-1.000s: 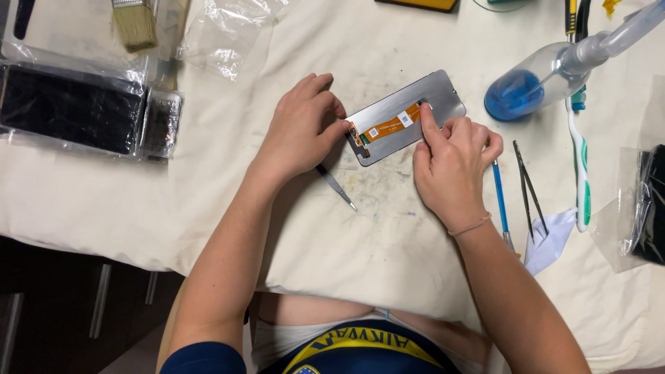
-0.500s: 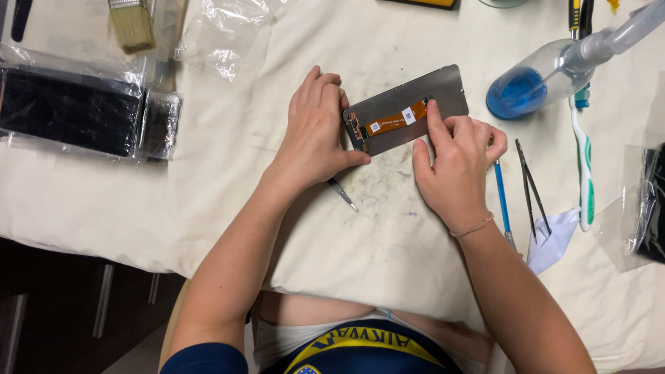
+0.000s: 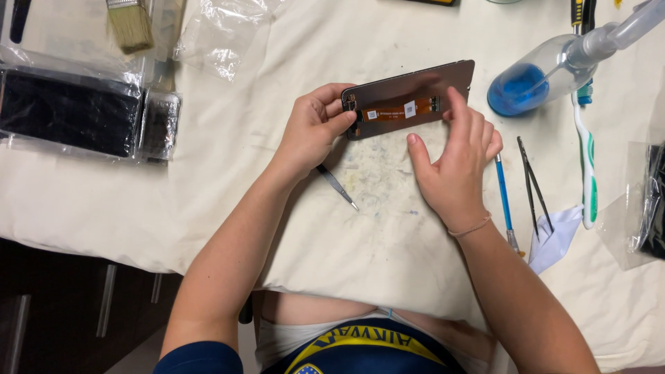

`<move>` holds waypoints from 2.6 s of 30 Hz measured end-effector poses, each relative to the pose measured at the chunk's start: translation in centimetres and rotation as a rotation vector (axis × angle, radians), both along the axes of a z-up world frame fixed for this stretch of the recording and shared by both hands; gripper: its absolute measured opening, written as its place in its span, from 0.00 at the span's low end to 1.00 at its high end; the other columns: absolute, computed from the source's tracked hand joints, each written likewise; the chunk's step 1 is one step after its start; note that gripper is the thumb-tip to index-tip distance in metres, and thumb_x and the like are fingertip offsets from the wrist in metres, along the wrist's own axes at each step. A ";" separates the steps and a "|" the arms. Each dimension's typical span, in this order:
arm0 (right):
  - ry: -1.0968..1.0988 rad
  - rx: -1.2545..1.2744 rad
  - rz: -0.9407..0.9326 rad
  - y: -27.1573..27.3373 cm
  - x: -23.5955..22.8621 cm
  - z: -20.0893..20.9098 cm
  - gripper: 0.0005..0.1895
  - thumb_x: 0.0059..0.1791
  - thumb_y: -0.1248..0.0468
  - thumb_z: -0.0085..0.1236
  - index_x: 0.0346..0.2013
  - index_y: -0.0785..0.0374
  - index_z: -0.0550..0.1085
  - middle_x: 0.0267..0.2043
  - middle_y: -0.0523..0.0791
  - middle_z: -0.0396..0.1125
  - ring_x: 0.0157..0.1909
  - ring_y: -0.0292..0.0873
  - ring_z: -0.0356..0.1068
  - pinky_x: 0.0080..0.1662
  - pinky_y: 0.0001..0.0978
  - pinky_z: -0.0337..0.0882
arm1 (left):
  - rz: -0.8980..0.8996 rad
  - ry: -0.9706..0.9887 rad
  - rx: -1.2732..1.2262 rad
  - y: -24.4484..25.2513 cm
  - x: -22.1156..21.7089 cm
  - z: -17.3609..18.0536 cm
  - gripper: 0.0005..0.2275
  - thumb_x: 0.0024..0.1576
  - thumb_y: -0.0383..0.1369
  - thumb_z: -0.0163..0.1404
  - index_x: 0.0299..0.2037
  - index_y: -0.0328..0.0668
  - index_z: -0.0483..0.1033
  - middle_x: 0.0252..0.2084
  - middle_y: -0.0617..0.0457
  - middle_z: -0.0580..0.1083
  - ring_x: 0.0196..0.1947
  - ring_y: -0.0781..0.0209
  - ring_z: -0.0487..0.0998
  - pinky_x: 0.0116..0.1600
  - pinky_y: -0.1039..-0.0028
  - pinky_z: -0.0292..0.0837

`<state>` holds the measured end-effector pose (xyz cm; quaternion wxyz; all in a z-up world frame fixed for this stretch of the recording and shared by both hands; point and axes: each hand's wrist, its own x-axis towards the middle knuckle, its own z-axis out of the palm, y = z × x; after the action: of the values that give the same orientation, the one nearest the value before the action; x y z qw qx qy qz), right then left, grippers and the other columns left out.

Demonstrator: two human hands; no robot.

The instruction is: The person cleans the back surface of a smartphone screen assembly using a small brush and a toothbrush. They scrub the surface and the edges of the component while it rests on a white cloth-covered table.

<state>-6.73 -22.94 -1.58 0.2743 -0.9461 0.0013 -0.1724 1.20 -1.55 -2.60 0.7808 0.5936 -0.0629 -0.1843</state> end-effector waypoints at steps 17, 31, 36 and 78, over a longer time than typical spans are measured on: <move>-0.205 0.151 0.408 4.2 -0.8 -1.4 0.17 0.52 0.61 0.65 0.56 0.52 0.78 0.41 0.41 0.71 0.48 0.44 0.68 0.62 0.55 0.46 | -0.025 -0.146 0.100 -0.3 0.2 -3.1 0.17 0.59 0.18 0.50 0.58 0.34 0.70 0.43 0.44 0.80 0.41 0.65 0.81 0.51 0.73 0.81; -0.223 0.197 0.353 4.2 -0.6 -1.0 0.37 0.47 0.58 0.71 0.67 0.64 0.68 0.35 0.46 0.71 0.40 0.44 0.70 0.62 0.50 0.52 | 0.037 -0.113 0.082 -1.1 0.0 -3.3 0.19 0.56 0.18 0.54 0.59 0.33 0.70 0.43 0.46 0.79 0.42 0.62 0.82 0.51 0.71 0.82; -0.209 0.359 0.098 2.5 -0.6 -1.5 0.10 0.54 0.66 0.62 0.51 0.56 0.79 0.29 0.39 0.72 0.34 0.40 0.69 0.57 0.36 0.56 | 0.098 -0.293 0.259 -0.5 0.1 -2.0 0.14 0.57 0.21 0.52 0.53 0.41 0.76 0.41 0.49 0.81 0.42 0.60 0.83 0.49 0.73 0.81; -0.270 0.486 0.160 -12.3 5.3 18.5 0.06 0.71 0.75 0.44 0.59 0.66 0.58 0.54 0.60 0.69 0.49 0.51 0.77 0.46 0.34 0.82 | -0.028 -0.375 0.564 -0.7 -1.0 0.7 0.12 0.58 0.33 0.51 0.51 0.48 0.82 0.44 0.59 0.84 0.35 0.68 0.81 0.43 0.81 0.73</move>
<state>-1.43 -35.21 16.93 0.5034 -0.8181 -0.0685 -0.2695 0.23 -2.23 -1.95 0.5583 0.8088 -0.1600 -0.0928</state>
